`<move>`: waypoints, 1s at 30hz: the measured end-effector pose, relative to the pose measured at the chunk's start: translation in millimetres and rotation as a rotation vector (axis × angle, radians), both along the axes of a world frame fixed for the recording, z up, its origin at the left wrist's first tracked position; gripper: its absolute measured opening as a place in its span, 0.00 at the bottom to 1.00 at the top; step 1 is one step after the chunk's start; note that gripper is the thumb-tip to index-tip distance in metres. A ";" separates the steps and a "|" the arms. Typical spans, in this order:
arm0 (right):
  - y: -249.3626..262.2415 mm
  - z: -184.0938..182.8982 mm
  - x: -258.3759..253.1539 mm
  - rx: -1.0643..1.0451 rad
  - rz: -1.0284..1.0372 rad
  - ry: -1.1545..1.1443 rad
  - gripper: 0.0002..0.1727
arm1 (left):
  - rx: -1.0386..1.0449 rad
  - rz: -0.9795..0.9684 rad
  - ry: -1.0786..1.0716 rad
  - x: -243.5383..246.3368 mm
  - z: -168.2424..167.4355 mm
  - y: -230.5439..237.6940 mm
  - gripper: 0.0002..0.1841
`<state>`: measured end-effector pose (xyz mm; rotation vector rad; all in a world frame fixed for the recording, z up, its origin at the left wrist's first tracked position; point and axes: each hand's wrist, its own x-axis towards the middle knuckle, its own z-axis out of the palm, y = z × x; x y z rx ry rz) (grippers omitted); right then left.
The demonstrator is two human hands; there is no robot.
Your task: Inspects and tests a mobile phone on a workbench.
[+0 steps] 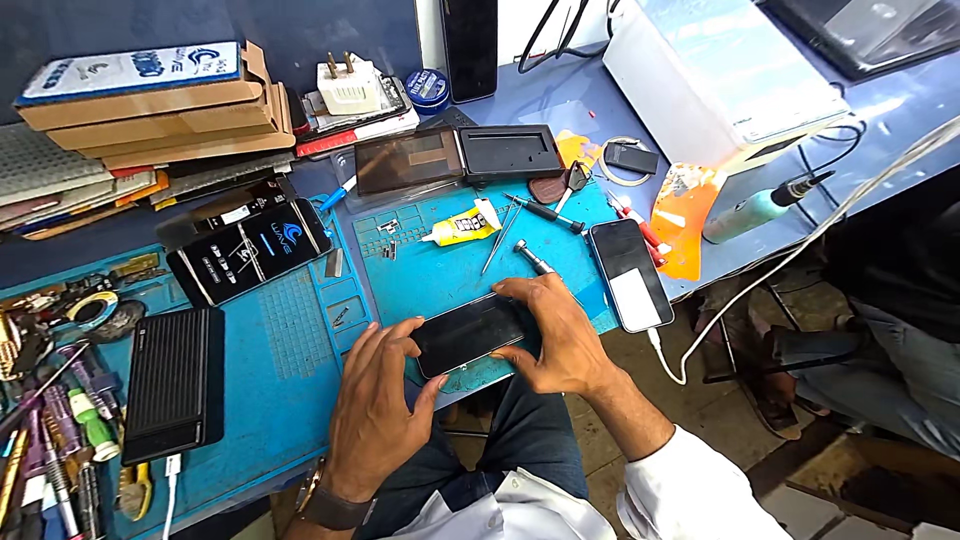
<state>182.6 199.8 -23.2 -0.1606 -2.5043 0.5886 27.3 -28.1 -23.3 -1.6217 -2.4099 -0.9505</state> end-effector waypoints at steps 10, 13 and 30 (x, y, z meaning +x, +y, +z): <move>-0.1 0.2 -0.2 0.003 -0.003 0.000 0.39 | -0.006 0.004 0.002 -0.3 1.0 0.4 0.19; -0.1 0.6 -0.1 0.006 0.000 0.002 0.38 | -0.001 0.007 0.000 0.0 0.5 0.4 0.19; -0.1 -0.4 -0.1 0.000 -0.004 0.006 0.38 | 0.004 0.006 0.003 -0.5 -0.3 0.4 0.20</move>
